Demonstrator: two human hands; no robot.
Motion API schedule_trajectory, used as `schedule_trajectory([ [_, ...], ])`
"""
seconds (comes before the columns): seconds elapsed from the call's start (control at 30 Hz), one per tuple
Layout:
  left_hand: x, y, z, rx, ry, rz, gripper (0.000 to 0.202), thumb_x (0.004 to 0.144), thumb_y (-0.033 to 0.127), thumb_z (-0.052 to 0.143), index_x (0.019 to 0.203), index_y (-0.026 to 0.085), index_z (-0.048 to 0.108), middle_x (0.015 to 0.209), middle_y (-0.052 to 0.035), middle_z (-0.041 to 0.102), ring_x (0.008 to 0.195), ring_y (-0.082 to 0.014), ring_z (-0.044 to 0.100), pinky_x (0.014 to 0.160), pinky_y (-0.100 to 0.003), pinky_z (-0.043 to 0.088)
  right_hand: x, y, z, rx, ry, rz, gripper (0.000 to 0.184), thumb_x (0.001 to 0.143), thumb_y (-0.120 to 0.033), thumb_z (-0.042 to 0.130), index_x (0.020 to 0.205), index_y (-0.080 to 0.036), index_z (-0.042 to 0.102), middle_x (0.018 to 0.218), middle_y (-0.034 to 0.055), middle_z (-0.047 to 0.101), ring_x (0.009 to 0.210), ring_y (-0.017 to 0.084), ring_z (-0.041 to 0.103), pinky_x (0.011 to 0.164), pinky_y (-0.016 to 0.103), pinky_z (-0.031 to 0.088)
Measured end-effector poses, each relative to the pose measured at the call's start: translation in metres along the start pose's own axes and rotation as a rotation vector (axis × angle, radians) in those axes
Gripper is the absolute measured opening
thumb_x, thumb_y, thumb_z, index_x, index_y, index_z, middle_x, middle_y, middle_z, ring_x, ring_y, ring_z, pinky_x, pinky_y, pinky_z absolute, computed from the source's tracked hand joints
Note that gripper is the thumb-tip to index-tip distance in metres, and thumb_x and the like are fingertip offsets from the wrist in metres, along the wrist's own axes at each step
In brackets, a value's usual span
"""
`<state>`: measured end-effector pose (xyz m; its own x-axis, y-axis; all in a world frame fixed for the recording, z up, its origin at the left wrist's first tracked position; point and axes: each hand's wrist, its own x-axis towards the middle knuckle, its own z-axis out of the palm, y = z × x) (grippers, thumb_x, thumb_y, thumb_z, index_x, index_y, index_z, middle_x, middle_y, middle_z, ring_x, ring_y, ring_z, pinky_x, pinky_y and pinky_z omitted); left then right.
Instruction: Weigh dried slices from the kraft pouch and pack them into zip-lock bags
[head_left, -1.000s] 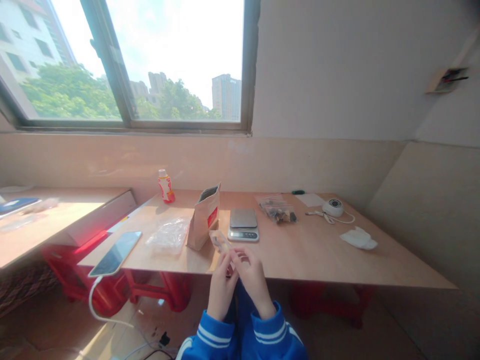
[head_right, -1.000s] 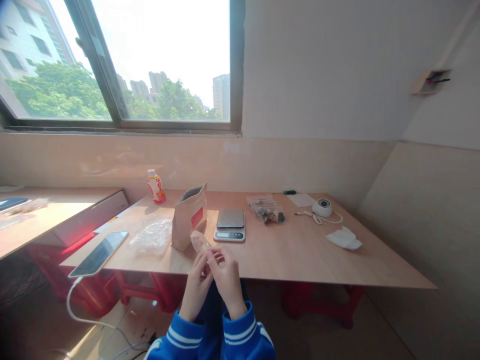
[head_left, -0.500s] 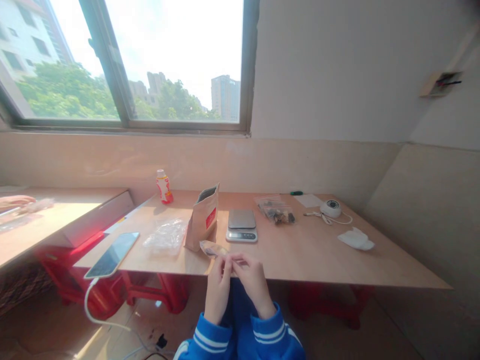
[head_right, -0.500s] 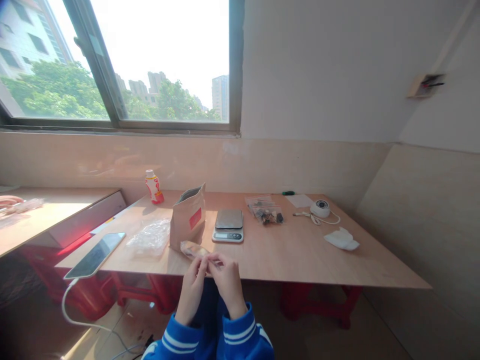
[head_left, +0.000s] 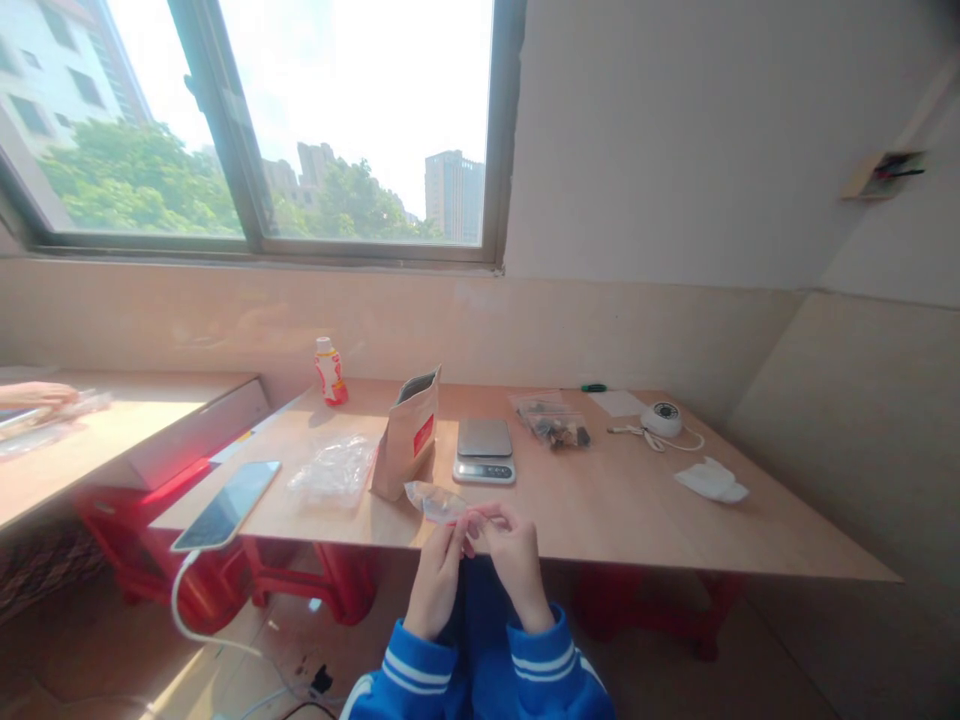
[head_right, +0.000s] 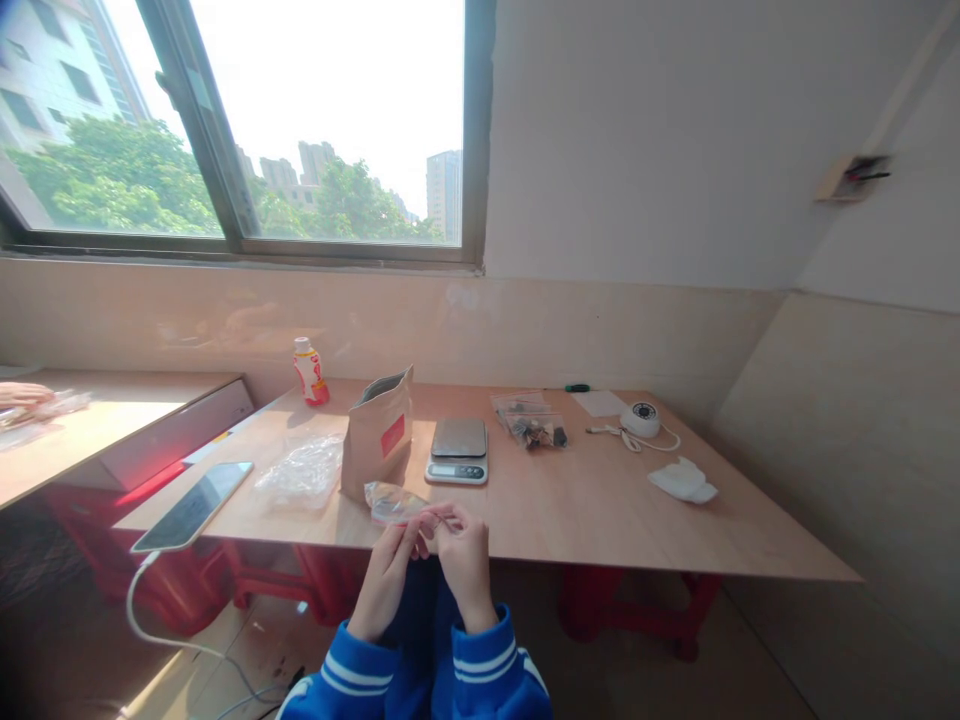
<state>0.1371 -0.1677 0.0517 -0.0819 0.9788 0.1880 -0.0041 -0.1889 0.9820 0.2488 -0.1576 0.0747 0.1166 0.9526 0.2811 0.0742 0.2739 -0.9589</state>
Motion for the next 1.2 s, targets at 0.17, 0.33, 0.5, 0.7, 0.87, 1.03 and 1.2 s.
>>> schedule_trajectory([
  [0.17,0.004,0.002,0.000,0.087,-0.111,0.024,0.043,0.083,0.053,0.051,0.061,0.018,0.061,0.060,-0.0027,0.056,0.063,-0.0175,0.051,0.064,-0.028,0.038,-0.004,0.005,0.004,-0.002,0.081,0.034,0.022,0.079,-0.038,0.061,0.074,-0.017,0.066,0.059,0.0042,0.068,0.054,0.020,0.064,0.051,0.028,0.051],
  [0.33,-0.002,0.016,-0.004,0.106,-0.184,0.050,0.040,0.082,0.050,0.054,0.059,0.018,0.061,0.062,-0.0033,0.057,0.063,-0.0173,0.050,0.064,-0.027,0.037,0.004,0.010,0.000,-0.017,0.344,0.008,0.025,0.080,-0.041,0.058,0.076,-0.018,0.063,0.069,0.0068,0.070,0.060,0.021,0.065,0.054,0.030,0.052],
  [0.5,-0.004,0.010,-0.012,0.129,-0.331,0.046,0.041,0.084,0.050,0.051,0.065,0.017,0.066,0.064,-0.0041,0.060,0.063,-0.0164,0.052,0.063,-0.026,0.039,0.016,0.012,-0.020,0.051,0.489,0.001,0.033,0.078,-0.048,0.061,0.082,-0.015,0.062,0.076,0.0085,0.071,0.065,0.021,0.066,0.061,0.032,0.053],
  [0.7,0.014,-0.037,-0.022,-0.262,-0.239,-0.189,0.044,0.071,0.055,0.065,0.093,0.016,0.068,0.095,-0.0100,0.068,0.081,-0.0209,0.064,0.069,-0.030,0.048,0.019,-0.008,-0.021,0.140,0.348,-0.003,0.038,0.076,-0.052,0.065,0.084,-0.015,0.062,0.076,0.0075,0.071,0.062,0.018,0.064,0.058,0.029,0.051],
  [0.87,0.030,-0.035,-0.016,-0.479,-0.267,-0.152,0.076,0.057,0.029,0.082,0.126,0.024,0.052,0.116,-0.0089,0.064,0.108,-0.0240,0.060,0.097,-0.040,0.044,0.051,-0.003,-0.012,0.227,0.080,0.075,0.046,0.071,-0.053,0.068,0.093,-0.014,0.061,0.074,0.0063,0.071,0.057,0.017,0.063,0.051,0.027,0.049],
  [1.03,0.066,-0.025,-0.024,-0.392,-0.268,-0.183,0.060,0.061,0.027,0.080,0.116,0.015,0.059,0.110,-0.0110,0.068,0.106,-0.0234,0.061,0.100,-0.039,0.042,0.075,0.012,-0.010,0.104,0.130,-0.081,0.049,0.067,-0.042,0.074,0.104,-0.015,0.057,0.095,0.0099,0.068,0.085,0.021,0.065,0.073,0.034,0.053],
  [1.2,0.092,-0.046,-0.039,-0.366,-0.181,-0.202,0.055,0.057,0.030,0.082,0.107,0.014,0.064,0.103,-0.0105,0.071,0.098,-0.0243,0.065,0.094,-0.039,0.046,0.076,0.012,-0.008,-0.010,-0.003,-0.226,0.019,0.081,-0.035,0.060,0.088,-0.017,0.062,0.089,0.0065,0.066,0.086,0.018,0.063,0.081,0.033,0.051],
])
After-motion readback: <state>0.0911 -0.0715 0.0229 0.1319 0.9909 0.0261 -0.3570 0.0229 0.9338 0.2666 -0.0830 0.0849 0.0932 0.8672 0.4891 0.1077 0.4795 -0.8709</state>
